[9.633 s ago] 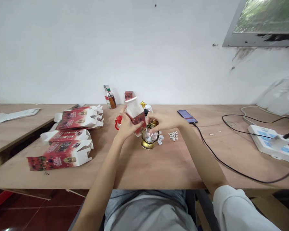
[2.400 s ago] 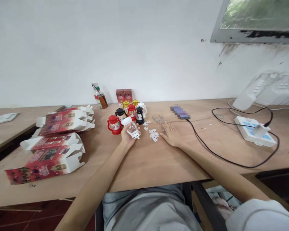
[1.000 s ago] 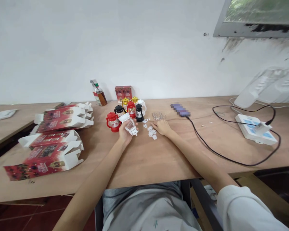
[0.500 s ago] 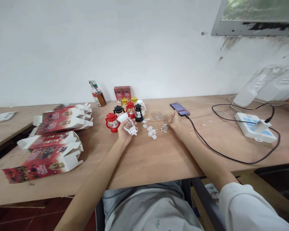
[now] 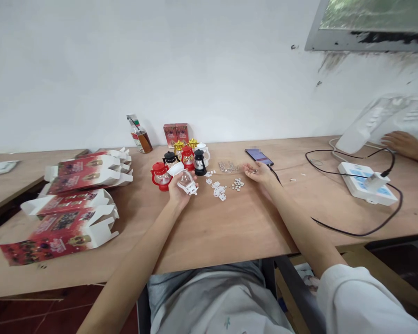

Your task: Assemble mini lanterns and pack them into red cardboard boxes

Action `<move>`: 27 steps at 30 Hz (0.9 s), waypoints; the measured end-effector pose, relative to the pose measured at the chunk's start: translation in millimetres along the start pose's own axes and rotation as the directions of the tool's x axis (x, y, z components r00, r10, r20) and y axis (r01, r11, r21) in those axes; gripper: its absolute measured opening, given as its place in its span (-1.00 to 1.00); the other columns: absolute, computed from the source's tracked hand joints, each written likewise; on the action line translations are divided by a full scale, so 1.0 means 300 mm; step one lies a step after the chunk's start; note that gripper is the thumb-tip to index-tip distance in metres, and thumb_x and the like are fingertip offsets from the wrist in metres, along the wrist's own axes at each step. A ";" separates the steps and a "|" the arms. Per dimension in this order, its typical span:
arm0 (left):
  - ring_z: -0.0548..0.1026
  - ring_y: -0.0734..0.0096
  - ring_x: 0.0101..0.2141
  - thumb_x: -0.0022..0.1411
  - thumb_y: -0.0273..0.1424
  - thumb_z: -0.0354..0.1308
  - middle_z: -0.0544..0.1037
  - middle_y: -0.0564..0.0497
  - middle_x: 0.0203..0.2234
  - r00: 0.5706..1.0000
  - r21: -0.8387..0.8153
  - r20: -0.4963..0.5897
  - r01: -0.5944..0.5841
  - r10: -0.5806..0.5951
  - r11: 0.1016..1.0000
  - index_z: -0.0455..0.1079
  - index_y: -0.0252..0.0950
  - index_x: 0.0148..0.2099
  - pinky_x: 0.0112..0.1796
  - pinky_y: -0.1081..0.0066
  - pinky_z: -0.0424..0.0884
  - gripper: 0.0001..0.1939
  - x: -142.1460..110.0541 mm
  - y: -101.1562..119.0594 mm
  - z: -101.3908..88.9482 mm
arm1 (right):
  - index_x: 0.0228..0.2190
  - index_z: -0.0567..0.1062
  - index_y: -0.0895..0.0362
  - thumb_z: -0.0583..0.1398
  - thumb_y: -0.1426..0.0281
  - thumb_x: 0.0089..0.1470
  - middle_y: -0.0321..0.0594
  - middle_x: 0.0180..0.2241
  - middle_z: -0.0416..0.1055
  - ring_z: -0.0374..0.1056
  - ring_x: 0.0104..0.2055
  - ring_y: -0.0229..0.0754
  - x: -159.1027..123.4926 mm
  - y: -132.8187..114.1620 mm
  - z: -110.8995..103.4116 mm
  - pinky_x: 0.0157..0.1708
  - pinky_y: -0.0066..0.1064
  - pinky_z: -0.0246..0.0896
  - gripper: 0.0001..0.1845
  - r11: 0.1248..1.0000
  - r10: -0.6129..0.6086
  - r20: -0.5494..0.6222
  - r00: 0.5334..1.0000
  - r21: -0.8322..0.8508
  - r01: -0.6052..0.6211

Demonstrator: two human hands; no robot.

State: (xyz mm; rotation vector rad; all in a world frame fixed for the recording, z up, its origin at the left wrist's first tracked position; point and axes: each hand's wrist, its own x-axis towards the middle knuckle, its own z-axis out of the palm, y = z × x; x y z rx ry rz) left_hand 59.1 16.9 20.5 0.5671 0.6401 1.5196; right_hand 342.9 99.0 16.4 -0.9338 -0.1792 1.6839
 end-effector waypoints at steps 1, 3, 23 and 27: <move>0.51 0.36 -0.46 -0.02 -0.37 0.13 0.56 -0.02 -0.41 1.000 0.000 0.003 0.004 -0.004 1.000 0.38 -0.32 -0.29 -0.51 0.39 0.45 -0.80 0.000 0.000 0.001 | -0.31 0.29 0.17 -0.10 0.33 0.24 -0.12 -0.35 0.32 0.37 -0.32 -0.25 -0.006 0.003 0.005 -0.52 -0.54 0.42 -0.76 1.000 0.018 0.014 1.000 -0.006 -0.018; 0.52 0.36 -0.46 -0.02 -0.36 0.14 0.56 -0.02 -0.40 1.000 -0.001 0.001 0.013 -0.013 1.000 0.38 -0.32 -0.29 -0.50 0.39 0.46 -0.80 -0.001 -0.001 0.001 | -0.27 0.31 0.20 -0.02 0.42 0.19 -0.07 -0.30 0.34 0.39 -0.22 -0.19 -0.017 0.010 0.013 -0.46 -0.48 0.47 -0.85 0.998 0.052 0.046 0.998 -0.025 -0.051; 0.52 0.37 -0.46 -0.01 -0.36 0.14 0.56 -0.02 -0.40 0.999 0.019 -0.001 0.043 -0.043 0.999 0.37 -0.32 -0.28 -0.51 0.40 0.45 -0.79 0.000 -0.009 0.001 | -0.46 0.47 0.23 0.12 0.75 -0.06 -0.12 -0.41 0.54 0.50 -0.37 -0.22 -0.033 0.138 0.036 -0.42 -0.51 0.47 -0.76 0.776 -0.105 0.353 0.930 -0.555 0.299; 0.50 0.38 -0.48 -0.10 -0.37 0.20 0.54 -0.01 -0.41 0.998 0.127 -0.049 0.037 -0.032 0.991 0.35 -0.33 -0.27 -0.53 0.41 0.43 -0.72 0.003 -0.019 0.004 | -0.59 0.45 0.24 0.22 0.70 -0.12 -0.18 -0.62 0.47 0.41 -0.58 -0.27 -0.033 0.173 0.045 -0.60 -0.53 0.36 -0.83 0.675 -0.149 0.341 0.928 -0.651 0.348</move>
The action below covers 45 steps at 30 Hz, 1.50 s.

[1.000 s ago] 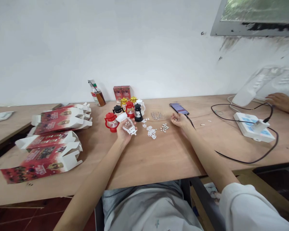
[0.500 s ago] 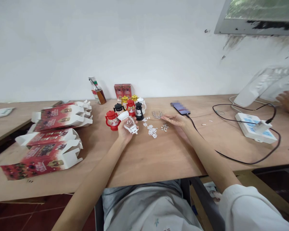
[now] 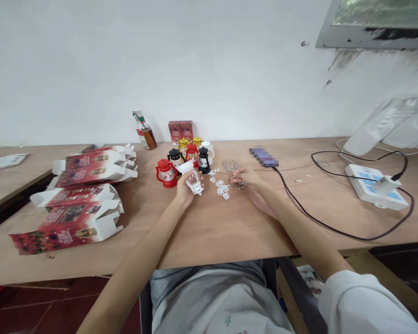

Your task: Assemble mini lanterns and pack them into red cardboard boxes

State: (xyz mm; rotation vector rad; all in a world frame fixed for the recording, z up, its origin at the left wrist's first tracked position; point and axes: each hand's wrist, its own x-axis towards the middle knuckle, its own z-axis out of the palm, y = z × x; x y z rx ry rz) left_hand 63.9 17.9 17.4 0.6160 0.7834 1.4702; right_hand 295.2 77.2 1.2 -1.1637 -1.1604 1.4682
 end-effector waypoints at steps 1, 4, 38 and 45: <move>0.49 0.39 -0.48 -0.13 -0.37 0.23 0.54 0.00 -0.41 1.000 0.048 -0.004 -0.023 0.023 0.999 0.34 -0.33 -0.26 -0.53 0.42 0.42 -0.69 0.000 -0.004 0.002 | -0.61 0.44 0.24 0.23 0.69 -0.13 -0.20 -0.67 0.44 0.36 -0.63 -0.30 0.001 0.002 0.004 -0.65 -0.55 0.30 -0.83 1.000 0.003 0.001 1.000 -0.005 -0.003; 0.47 0.41 -0.49 -0.19 -0.38 0.30 0.53 0.02 -0.41 0.991 0.206 0.020 -0.136 0.135 0.969 0.33 -0.31 -0.21 -0.53 0.47 0.37 -0.58 -0.002 -0.017 0.006 | -0.64 0.43 0.24 0.25 0.64 -0.14 -0.31 -0.74 0.35 0.18 -0.74 -0.42 0.004 0.009 0.005 -0.78 -0.65 0.02 -0.84 1.000 0.000 -0.004 1.000 0.014 0.001; 0.44 0.17 -0.14 -0.18 -0.50 0.34 0.51 -0.04 -0.15 0.745 0.636 0.560 -0.667 0.361 0.389 0.37 -0.23 -0.06 -0.03 0.31 0.27 -0.46 -0.041 -0.037 -0.009 | -0.48 0.44 0.22 0.12 0.59 0.13 -0.23 -0.48 0.51 0.31 -0.60 -0.51 -0.084 -0.048 0.165 -0.66 -0.82 0.27 -0.82 0.872 0.150 0.022 0.989 0.469 -0.142; 0.42 0.15 -0.03 -0.14 -0.55 0.27 0.49 -0.05 -0.06 0.728 0.631 0.603 -0.685 0.326 0.363 0.38 -0.21 0.01 0.05 0.30 0.21 -0.42 -0.039 -0.033 -0.007 | -0.51 0.42 0.22 0.12 0.64 0.09 -0.27 -0.53 0.44 0.33 -0.55 -0.50 -0.084 -0.051 0.169 -0.59 -0.81 0.28 -0.81 0.858 0.142 -0.079 0.987 0.506 -0.083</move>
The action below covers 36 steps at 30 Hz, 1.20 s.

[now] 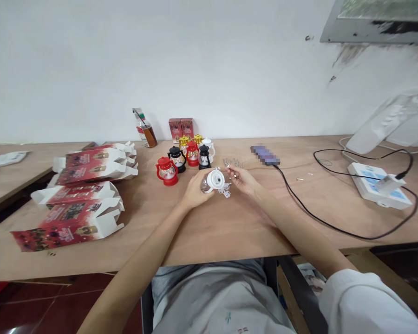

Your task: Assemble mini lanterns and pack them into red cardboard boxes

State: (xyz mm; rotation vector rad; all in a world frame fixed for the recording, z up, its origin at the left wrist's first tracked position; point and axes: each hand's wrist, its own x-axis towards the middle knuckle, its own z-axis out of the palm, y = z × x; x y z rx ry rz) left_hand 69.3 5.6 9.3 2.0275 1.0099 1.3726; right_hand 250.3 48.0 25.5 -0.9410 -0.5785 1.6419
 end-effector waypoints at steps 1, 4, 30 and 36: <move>0.40 0.15 -0.01 -0.14 -0.56 0.26 0.48 -0.05 -0.04 1.000 0.005 0.001 -0.004 0.004 1.000 0.38 -0.21 0.02 0.07 0.30 0.20 -0.41 0.001 0.000 0.000 | -0.52 0.42 0.22 0.13 0.62 0.08 -0.28 -0.54 0.43 0.30 -0.57 -0.50 -0.008 -0.001 0.004 -0.62 -0.80 0.24 -0.82 1.000 -0.019 0.002 1.000 -0.007 0.019; 0.39 0.15 0.02 -0.16 -0.57 0.26 0.48 -0.05 -0.04 1.000 -0.003 -0.026 0.009 -0.009 1.000 0.38 -0.22 0.01 0.10 0.29 0.19 -0.41 0.004 -0.005 -0.003 | -0.57 0.39 0.19 0.22 0.48 0.04 -0.41 -0.65 0.26 0.09 -0.69 -0.52 -0.043 0.005 0.014 -0.77 -0.71 -0.01 -0.82 0.976 -0.173 0.061 0.983 -0.121 0.180; 0.28 0.10 0.13 0.15 -0.29 0.10 0.32 -0.21 0.12 0.967 0.278 0.047 -0.254 0.251 0.927 0.21 -0.28 0.15 0.10 0.12 0.20 -0.48 0.010 -0.050 -0.019 | -0.55 0.48 0.11 0.19 0.33 0.03 -0.42 -0.68 0.19 0.04 -0.66 -0.42 -0.112 0.025 0.016 -0.62 -0.58 0.02 -0.82 0.684 -0.547 0.264 0.794 -0.406 0.606; 0.28 0.11 0.13 0.13 -0.33 0.11 0.31 -0.20 0.11 0.974 0.279 0.043 -0.226 0.223 0.933 0.20 -0.27 0.16 0.10 0.12 0.20 -0.47 0.009 -0.046 -0.020 | -0.58 0.30 0.16 -0.07 0.69 0.03 -0.31 -0.58 0.24 0.19 -0.59 -0.41 -0.012 -0.099 -0.058 -0.66 -0.67 0.21 -0.69 0.999 -0.029 -0.224 0.974 0.022 0.034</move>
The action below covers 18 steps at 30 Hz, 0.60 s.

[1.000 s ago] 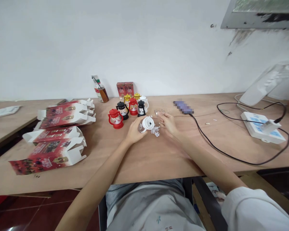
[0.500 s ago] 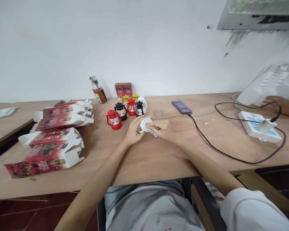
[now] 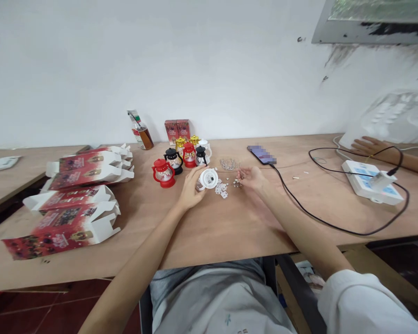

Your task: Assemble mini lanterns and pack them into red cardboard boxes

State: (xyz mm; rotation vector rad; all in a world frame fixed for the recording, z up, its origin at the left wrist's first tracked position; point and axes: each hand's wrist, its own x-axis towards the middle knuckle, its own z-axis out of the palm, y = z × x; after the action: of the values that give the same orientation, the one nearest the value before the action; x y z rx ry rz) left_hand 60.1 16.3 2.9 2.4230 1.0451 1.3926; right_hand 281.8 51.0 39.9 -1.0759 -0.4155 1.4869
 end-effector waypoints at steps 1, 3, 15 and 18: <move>0.28 0.11 0.13 0.13 -0.34 0.11 0.31 -0.20 0.12 1.000 0.003 0.007 0.006 -0.006 1.000 0.20 -0.27 0.16 0.10 0.12 0.20 -0.47 0.000 0.001 0.000 | -0.55 0.31 0.17 -0.09 0.73 -0.01 -0.29 -0.53 0.27 0.25 -0.55 -0.41 0.015 -0.022 -0.013 -0.61 -0.68 0.28 -0.67 1.000 0.011 -0.013 1.000 0.018 -0.011; 0.28 0.11 0.13 0.12 -0.35 0.10 0.32 -0.19 0.11 1.000 0.010 0.020 0.010 -0.010 1.000 0.20 -0.26 0.16 0.11 0.12 0.19 -0.47 0.000 0.003 0.000 | -0.48 0.34 0.17 -0.10 0.79 -0.04 -0.28 -0.46 0.32 0.32 -0.46 -0.43 0.035 -0.055 -0.030 -0.51 -0.72 0.36 -0.63 0.998 0.010 -0.030 1.000 0.059 -0.008; 0.29 0.11 0.12 0.10 -0.35 0.09 0.33 -0.18 0.10 0.999 0.037 0.036 0.009 -0.010 0.999 0.21 -0.27 0.15 0.10 0.14 0.20 -0.47 0.000 0.003 0.000 | -0.25 0.44 0.21 0.09 0.68 0.07 -0.21 -0.30 0.47 0.48 -0.18 -0.33 0.058 -0.014 -0.020 -0.24 -0.68 0.44 -0.75 0.987 -0.040 0.056 0.998 0.159 0.031; 0.29 0.11 0.12 0.11 -0.34 0.09 0.34 -0.18 0.10 0.999 0.043 0.040 0.013 -0.014 0.999 0.20 -0.26 0.16 0.09 0.14 0.20 -0.47 -0.002 0.000 0.002 | -0.36 0.44 0.22 0.06 0.66 0.09 -0.20 -0.36 0.47 0.48 -0.18 -0.31 0.043 -0.009 -0.015 -0.27 -0.71 0.44 -0.80 0.985 0.006 0.061 0.998 0.170 -0.016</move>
State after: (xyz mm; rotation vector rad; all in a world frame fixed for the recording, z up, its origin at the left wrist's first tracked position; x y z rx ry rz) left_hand 60.3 16.0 2.2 2.4584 1.0904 1.3247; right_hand 288.6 62.1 34.8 -0.9008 -0.3187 1.5387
